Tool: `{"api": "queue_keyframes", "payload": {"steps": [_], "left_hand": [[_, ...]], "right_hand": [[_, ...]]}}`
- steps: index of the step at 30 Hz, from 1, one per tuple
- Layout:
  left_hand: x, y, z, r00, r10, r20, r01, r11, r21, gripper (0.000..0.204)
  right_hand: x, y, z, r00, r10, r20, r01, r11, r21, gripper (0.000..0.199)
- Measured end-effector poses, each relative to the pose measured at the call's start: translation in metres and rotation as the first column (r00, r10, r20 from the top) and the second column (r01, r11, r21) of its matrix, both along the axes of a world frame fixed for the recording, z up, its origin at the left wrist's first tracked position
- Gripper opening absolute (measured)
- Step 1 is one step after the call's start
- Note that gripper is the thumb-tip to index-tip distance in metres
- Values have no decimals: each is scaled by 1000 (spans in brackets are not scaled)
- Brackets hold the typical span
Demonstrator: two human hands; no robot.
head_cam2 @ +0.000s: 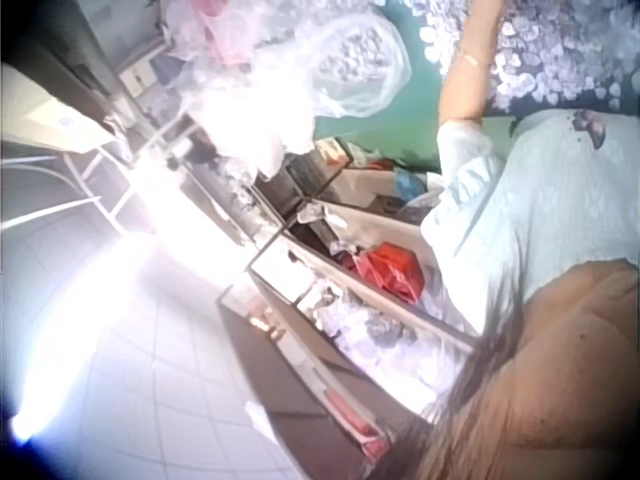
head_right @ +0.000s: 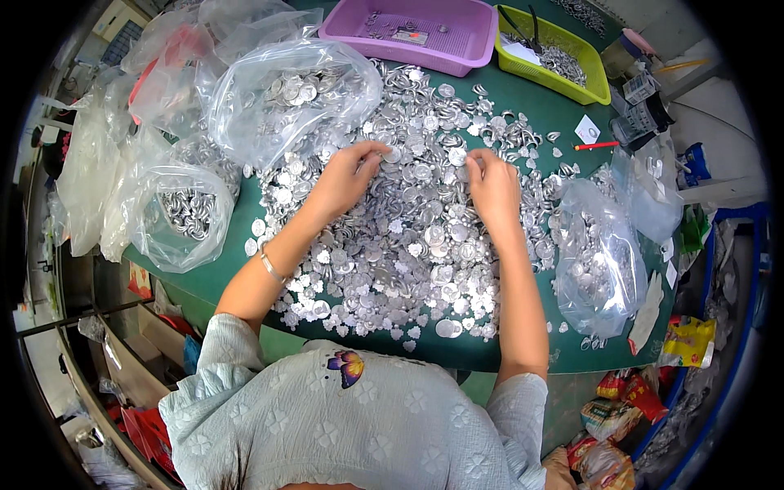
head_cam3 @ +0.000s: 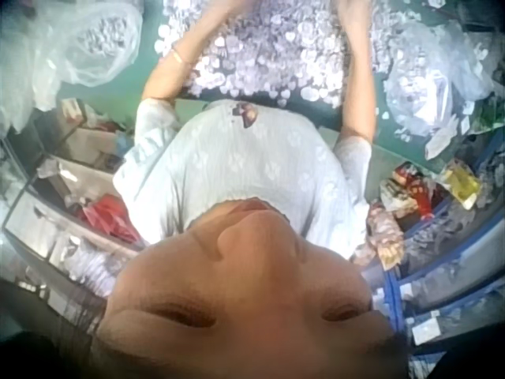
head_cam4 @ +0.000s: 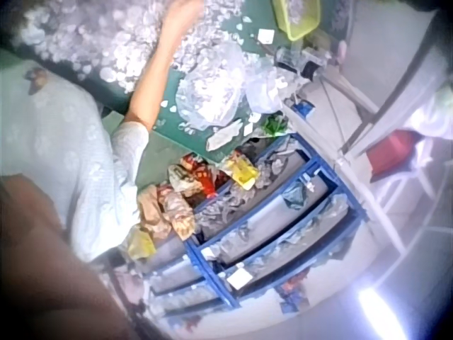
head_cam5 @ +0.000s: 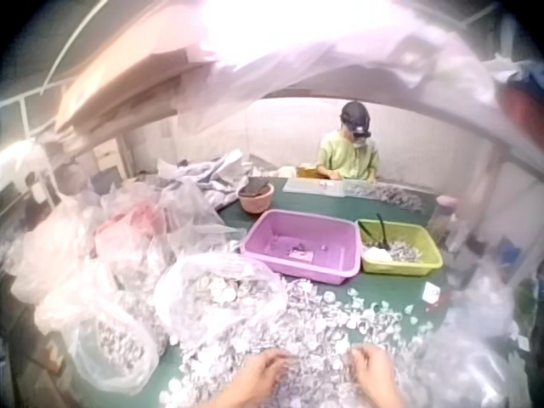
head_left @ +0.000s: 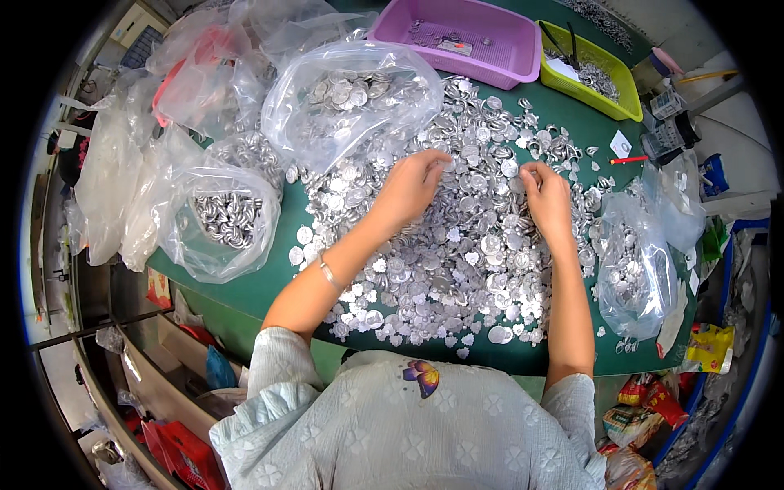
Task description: The person sorts a large pile of small silver metal discs on a green table by hand, picking them up and placing them into clear plastic bags. The person repeatedly scoops and separates the discs, organizing them into different piles and bags throughout the clip.
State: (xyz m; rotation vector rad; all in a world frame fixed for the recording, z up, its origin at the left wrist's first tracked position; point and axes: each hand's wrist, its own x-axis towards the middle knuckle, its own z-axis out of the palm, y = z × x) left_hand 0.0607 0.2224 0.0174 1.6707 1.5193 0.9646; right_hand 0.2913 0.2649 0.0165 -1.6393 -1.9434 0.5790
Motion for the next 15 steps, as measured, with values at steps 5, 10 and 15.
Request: {"api": "queue_keyframes", "payload": {"steps": [5,10,15], "left_hand": [[25,42,-13,931,89,-354,-29,985,172,19],[26,56,-25,942,78,-326,-8,978,210,15],[13,43,-7,735,123,667,163,922,-351,15]], "right_hand": [[-10,19,-6,946,26,322,-21,1000,-21,30],[-9,19,-12,955,26,296,-45,997,58,28],[-9,12,-3,941,114,319,-140,989,58,28]]}}
